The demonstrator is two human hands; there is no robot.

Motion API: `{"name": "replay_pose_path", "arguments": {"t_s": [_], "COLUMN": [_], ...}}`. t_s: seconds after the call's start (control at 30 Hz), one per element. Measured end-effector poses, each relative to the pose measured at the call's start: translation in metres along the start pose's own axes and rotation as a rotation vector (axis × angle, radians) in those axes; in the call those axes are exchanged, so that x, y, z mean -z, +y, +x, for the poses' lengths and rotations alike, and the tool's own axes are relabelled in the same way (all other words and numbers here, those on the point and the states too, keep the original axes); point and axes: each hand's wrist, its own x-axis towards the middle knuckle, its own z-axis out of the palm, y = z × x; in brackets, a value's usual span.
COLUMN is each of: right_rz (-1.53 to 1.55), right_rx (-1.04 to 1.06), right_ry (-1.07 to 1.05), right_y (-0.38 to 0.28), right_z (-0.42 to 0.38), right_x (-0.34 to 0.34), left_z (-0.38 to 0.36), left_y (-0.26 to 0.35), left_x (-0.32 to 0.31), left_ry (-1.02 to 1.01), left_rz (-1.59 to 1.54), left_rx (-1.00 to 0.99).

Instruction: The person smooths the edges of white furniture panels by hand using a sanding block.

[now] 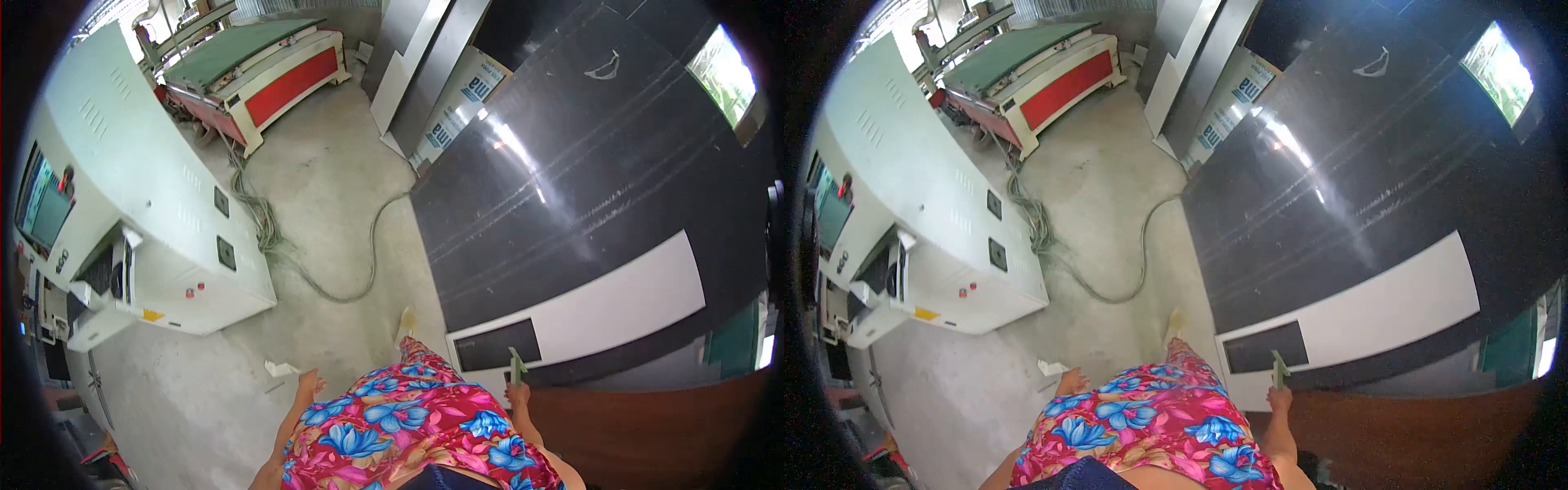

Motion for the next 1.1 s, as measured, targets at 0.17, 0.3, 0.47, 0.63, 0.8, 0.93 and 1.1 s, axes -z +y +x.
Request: {"name": "replay_pose_path", "arguments": {"t_s": [0.17,0.3,0.47,0.63,0.8,0.93,1.1], "right_rz": [0.003,-0.339,0.075,-0.106,-0.116,-0.242,-0.416], "right_rx": [-0.13,0.365,0.334,0.44,0.31,0.132,0.216], "right_ry": [0.094,0.107,-0.163,-0.185,-0.19,-0.162,-0.1], "right_y": [-0.058,-0.081,-0.303,-0.398,-0.406,-0.471,-0.55], "right_z": [0.085,0.213,0.183,0.186,0.213,0.167,0.173], "right_x": [-0.029,-0.091,-0.142,-0.215,-0.3,-0.33,-0.384], "left_z": [0.031,0.042,0.03,0.104,0.135,0.18,0.25], "left_y": [0.109,0.183,0.237,0.242,0.32,0.46,0.652], "left_x": [-0.033,-0.068,-0.104,-0.071,-0.055,-0.029,-0.032], "left_ry": [-0.117,-0.055,0.087,-0.03,0.008,0.127,0.391], "left_rz": [0.097,0.1,0.073,1.622,1.502,1.612,1.873], "left_rx": [-0.215,-0.299,-0.3,-1.008,-0.736,-0.748,-0.863]}}
